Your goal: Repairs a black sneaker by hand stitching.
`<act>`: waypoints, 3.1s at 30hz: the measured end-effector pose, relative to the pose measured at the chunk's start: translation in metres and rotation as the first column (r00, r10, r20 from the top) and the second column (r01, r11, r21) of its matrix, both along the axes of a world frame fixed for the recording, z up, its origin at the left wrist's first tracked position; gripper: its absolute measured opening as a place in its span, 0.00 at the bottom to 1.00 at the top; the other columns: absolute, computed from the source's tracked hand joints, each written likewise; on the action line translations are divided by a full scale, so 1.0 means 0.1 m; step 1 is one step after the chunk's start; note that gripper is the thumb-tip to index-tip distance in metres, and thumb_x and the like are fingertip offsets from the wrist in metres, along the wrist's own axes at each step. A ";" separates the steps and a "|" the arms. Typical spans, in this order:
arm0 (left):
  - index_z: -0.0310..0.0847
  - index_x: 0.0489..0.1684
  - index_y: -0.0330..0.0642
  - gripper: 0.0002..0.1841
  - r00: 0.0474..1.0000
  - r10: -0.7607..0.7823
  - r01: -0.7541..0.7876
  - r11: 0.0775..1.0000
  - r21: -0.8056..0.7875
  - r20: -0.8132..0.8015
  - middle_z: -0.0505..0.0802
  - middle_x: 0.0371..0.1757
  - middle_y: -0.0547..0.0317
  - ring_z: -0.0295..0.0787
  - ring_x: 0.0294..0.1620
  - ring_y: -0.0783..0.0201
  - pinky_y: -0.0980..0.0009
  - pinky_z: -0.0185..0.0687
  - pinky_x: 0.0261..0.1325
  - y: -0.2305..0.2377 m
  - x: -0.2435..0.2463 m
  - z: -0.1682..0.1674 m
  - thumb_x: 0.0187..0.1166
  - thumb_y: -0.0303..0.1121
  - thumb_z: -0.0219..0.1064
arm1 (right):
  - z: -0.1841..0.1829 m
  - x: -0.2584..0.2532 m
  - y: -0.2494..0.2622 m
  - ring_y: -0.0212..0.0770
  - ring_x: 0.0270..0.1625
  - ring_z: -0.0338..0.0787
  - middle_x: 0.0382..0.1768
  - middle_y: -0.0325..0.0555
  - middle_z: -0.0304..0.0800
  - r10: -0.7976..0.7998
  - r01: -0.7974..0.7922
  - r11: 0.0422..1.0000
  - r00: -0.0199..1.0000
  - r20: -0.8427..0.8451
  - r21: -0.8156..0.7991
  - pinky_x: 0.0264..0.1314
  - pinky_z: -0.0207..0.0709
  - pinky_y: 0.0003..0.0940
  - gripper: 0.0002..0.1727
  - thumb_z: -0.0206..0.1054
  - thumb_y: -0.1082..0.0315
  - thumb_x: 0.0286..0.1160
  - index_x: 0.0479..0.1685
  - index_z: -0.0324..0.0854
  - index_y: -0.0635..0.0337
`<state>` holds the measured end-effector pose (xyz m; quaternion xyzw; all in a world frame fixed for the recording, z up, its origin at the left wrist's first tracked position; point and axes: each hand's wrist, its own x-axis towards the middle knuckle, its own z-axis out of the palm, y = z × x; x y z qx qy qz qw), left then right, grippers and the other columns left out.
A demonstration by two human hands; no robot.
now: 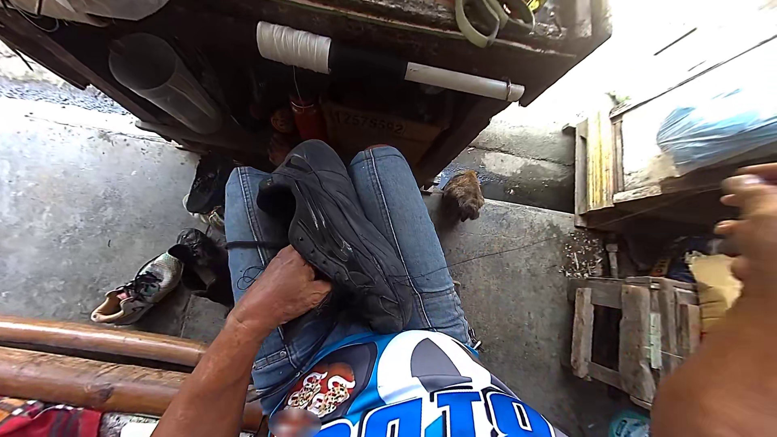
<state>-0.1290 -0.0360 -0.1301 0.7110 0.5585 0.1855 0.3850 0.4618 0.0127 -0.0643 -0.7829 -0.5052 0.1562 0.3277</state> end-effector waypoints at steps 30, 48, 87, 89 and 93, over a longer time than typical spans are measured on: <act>0.84 0.38 0.51 0.25 0.268 0.572 -0.404 0.797 -0.449 0.775 0.78 0.20 0.76 0.72 0.17 0.78 0.81 0.76 0.25 0.14 -1.02 -0.09 0.96 0.48 0.39 | -0.50 -3.09 -0.19 0.25 0.24 0.71 0.18 0.28 0.71 0.882 -0.915 0.331 0.387 -0.270 -0.229 0.28 0.63 0.27 0.24 0.72 0.41 0.71 0.19 0.77 0.48; 0.82 0.57 0.35 0.21 0.666 0.468 -0.211 0.865 -0.455 0.580 0.96 0.47 0.54 0.95 0.51 0.63 0.66 0.92 0.62 -0.09 0.38 0.13 0.65 0.21 0.80 | -0.63 -2.73 -0.62 0.29 0.43 0.84 0.46 0.44 0.86 0.809 -0.806 0.564 0.497 -0.313 0.181 0.45 0.81 0.22 0.18 0.62 0.63 0.89 0.69 0.85 0.60; 0.87 0.53 0.43 0.11 0.616 0.411 0.107 0.801 -0.589 0.672 0.96 0.48 0.61 0.93 0.53 0.70 0.70 0.89 0.63 -0.10 0.20 0.09 0.74 0.26 0.74 | -0.23 -3.05 0.05 0.32 0.22 0.80 0.22 0.32 0.79 0.988 -0.974 0.058 0.024 0.152 -0.220 0.20 0.68 0.33 0.11 0.61 0.64 0.73 0.33 0.92 0.47; 0.87 0.53 0.43 0.12 0.606 0.398 0.120 0.810 -0.574 0.688 0.96 0.48 0.61 0.93 0.53 0.70 0.70 0.89 0.63 -0.12 0.20 0.10 0.74 0.28 0.74 | -0.21 -3.08 -0.02 0.34 0.22 0.81 0.23 0.34 0.80 0.986 -0.965 0.088 0.049 0.159 -0.245 0.19 0.69 0.35 0.11 0.61 0.64 0.73 0.33 0.91 0.48; 0.84 0.58 0.43 0.15 0.593 0.381 0.134 0.822 -0.553 0.710 0.95 0.50 0.60 0.93 0.55 0.69 0.70 0.88 0.64 -0.13 0.21 0.08 0.75 0.31 0.75 | -0.20 -3.14 -0.09 0.35 0.22 0.80 0.22 0.34 0.79 0.985 -0.944 0.129 0.085 0.152 -0.303 0.19 0.67 0.35 0.09 0.62 0.64 0.73 0.29 0.86 0.48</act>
